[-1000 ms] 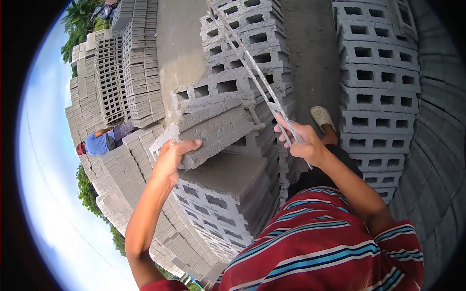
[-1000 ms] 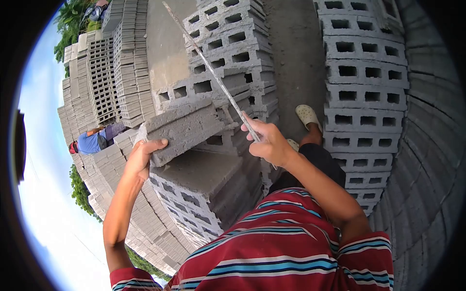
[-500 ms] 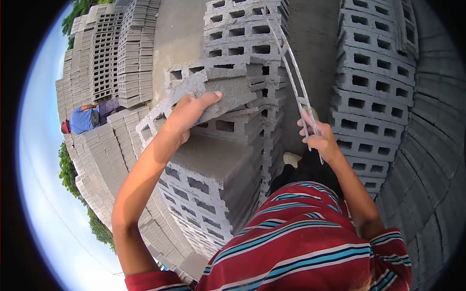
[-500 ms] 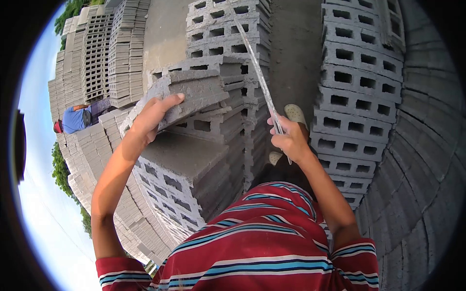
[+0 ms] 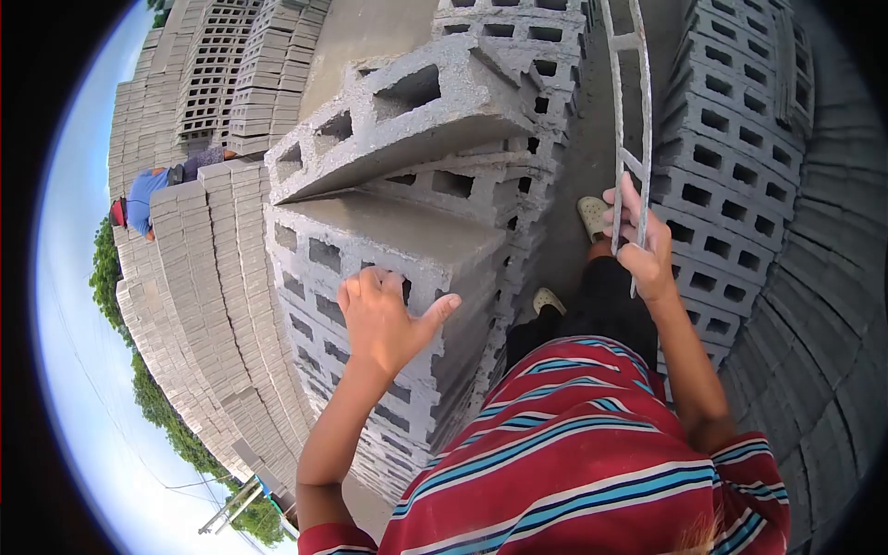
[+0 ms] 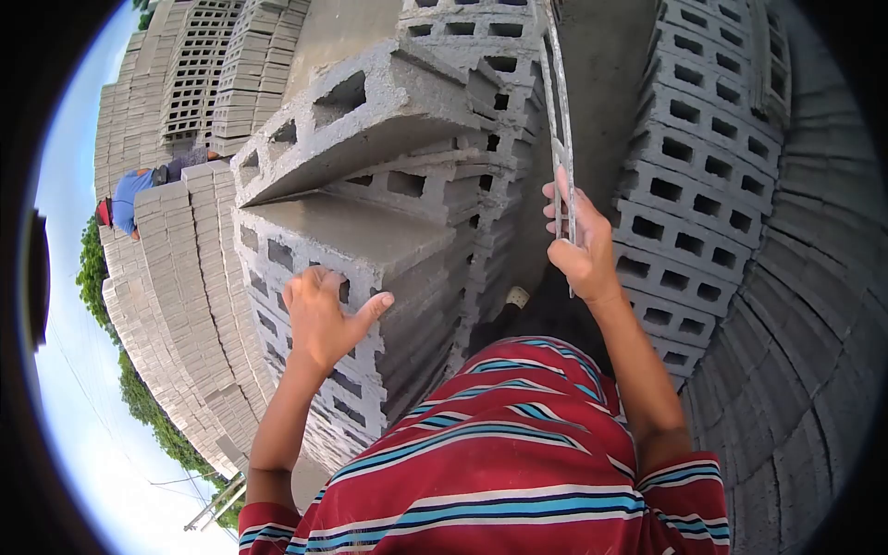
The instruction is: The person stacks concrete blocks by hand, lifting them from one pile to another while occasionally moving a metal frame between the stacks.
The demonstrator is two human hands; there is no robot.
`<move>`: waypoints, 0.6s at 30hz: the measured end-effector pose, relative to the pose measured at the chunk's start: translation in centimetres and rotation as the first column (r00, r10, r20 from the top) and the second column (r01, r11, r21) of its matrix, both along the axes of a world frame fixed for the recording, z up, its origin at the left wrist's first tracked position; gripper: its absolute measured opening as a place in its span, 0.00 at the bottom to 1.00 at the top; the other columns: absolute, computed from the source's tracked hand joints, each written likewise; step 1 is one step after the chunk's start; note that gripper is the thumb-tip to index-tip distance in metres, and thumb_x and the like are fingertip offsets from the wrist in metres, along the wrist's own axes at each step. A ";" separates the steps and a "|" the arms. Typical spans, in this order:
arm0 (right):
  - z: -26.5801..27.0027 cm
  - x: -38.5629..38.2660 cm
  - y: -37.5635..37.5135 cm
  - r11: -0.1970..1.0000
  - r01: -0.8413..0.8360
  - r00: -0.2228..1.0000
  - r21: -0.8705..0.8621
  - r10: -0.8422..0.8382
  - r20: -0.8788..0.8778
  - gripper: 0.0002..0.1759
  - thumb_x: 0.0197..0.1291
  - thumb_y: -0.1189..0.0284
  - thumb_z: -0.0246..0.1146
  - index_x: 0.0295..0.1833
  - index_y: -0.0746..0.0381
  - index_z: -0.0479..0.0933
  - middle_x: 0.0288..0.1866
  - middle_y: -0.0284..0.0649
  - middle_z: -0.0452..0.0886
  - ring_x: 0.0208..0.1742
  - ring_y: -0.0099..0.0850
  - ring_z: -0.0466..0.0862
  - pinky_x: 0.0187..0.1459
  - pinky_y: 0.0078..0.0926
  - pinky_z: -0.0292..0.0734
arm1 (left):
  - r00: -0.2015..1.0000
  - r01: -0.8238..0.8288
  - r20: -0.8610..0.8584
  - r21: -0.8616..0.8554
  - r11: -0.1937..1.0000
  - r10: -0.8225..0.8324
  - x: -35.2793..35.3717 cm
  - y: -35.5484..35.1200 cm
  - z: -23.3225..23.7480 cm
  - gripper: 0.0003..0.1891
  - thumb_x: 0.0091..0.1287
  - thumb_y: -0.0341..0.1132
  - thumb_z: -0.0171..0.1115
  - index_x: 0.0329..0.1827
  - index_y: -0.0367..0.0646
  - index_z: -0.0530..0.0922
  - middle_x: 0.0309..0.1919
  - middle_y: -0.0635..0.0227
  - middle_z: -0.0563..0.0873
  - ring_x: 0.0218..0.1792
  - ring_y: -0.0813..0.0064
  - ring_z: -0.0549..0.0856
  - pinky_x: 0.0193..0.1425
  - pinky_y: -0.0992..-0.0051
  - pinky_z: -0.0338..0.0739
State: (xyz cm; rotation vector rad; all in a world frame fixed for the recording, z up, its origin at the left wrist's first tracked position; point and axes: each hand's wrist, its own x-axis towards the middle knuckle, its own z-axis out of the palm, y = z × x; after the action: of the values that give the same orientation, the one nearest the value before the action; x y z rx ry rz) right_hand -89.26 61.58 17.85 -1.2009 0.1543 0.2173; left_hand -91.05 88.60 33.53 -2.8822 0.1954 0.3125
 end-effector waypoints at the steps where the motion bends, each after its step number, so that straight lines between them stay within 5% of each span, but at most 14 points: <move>1: 0.3 -0.9 0.7 0.999 0.031 0.998 -0.007 -0.031 0.053 0.42 0.37 0.76 0.51 0.68 0.66 0.58 0.55 0.41 0.69 0.46 0.26 0.69 0.50 0.21 0.66 | 0.998 -0.037 -0.057 -0.010 0.999 0.036 -0.1 -0.2 0.0 0.36 0.47 0.64 0.63 0.29 0.30 0.79 0.31 0.51 0.80 0.39 0.57 0.76 0.53 0.61 0.62; 3: 1.3 -2.8 1.7 0.994 0.054 0.975 -0.100 -0.031 0.218 0.45 0.34 0.77 0.50 0.68 0.67 0.57 0.57 0.43 0.68 0.46 0.28 0.69 0.52 0.23 0.66 | 0.982 -0.099 -0.163 -0.021 0.995 0.095 -0.4 0.1 0.0 0.36 0.47 0.65 0.62 0.27 0.29 0.79 0.26 0.50 0.81 0.36 0.57 0.78 0.53 0.63 0.63; 4: 1.8 -3.9 2.2 0.989 0.077 0.956 -0.129 -0.037 0.291 0.45 0.33 0.77 0.50 0.68 0.67 0.57 0.57 0.43 0.68 0.46 0.28 0.69 0.53 0.23 0.66 | 0.994 -0.012 -0.105 -0.099 0.995 0.002 -1.0 0.9 -0.9 0.36 0.48 0.65 0.62 0.27 0.29 0.79 0.19 0.51 0.80 0.31 0.56 0.79 0.53 0.66 0.64; 6: 2.6 -6.7 2.8 0.974 0.064 0.924 -0.217 0.024 0.380 0.48 0.30 0.80 0.47 0.69 0.68 0.54 0.60 0.46 0.65 0.53 0.32 0.69 0.58 0.24 0.62 | 0.993 -0.088 -0.093 -0.186 0.978 0.072 -1.5 1.5 -2.2 0.36 0.46 0.65 0.63 0.20 0.30 0.77 0.20 0.50 0.80 0.31 0.56 0.80 0.49 0.66 0.67; 10: 4.4 -13.9 4.8 0.913 0.008 0.963 -0.407 0.103 0.250 0.49 0.31 0.84 0.46 0.70 0.69 0.50 0.63 0.49 0.60 0.67 0.37 0.59 0.64 0.24 0.54 | 0.939 -0.270 -0.275 -0.218 0.938 0.207 -1.3 0.9 -1.3 0.34 0.44 0.64 0.63 0.23 0.33 0.81 0.21 0.53 0.82 0.33 0.59 0.82 0.51 0.67 0.64; 18: 5.1 -25.2 8.8 0.949 0.012 0.998 -0.316 0.009 0.064 0.50 0.29 0.75 0.60 0.68 0.69 0.55 0.50 0.44 0.66 0.53 0.34 0.70 0.60 0.23 0.59 | 0.939 -0.283 -0.266 -0.237 0.930 0.218 -1.2 1.4 -2.0 0.28 0.40 0.59 0.66 0.27 0.38 0.83 0.34 0.58 0.85 0.41 0.63 0.82 0.50 0.68 0.63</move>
State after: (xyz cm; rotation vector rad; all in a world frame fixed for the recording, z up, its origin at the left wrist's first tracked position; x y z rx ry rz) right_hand -114.50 70.38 22.96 -1.5262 0.1373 0.1551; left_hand -92.28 90.02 31.55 -3.1394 -0.1053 0.7321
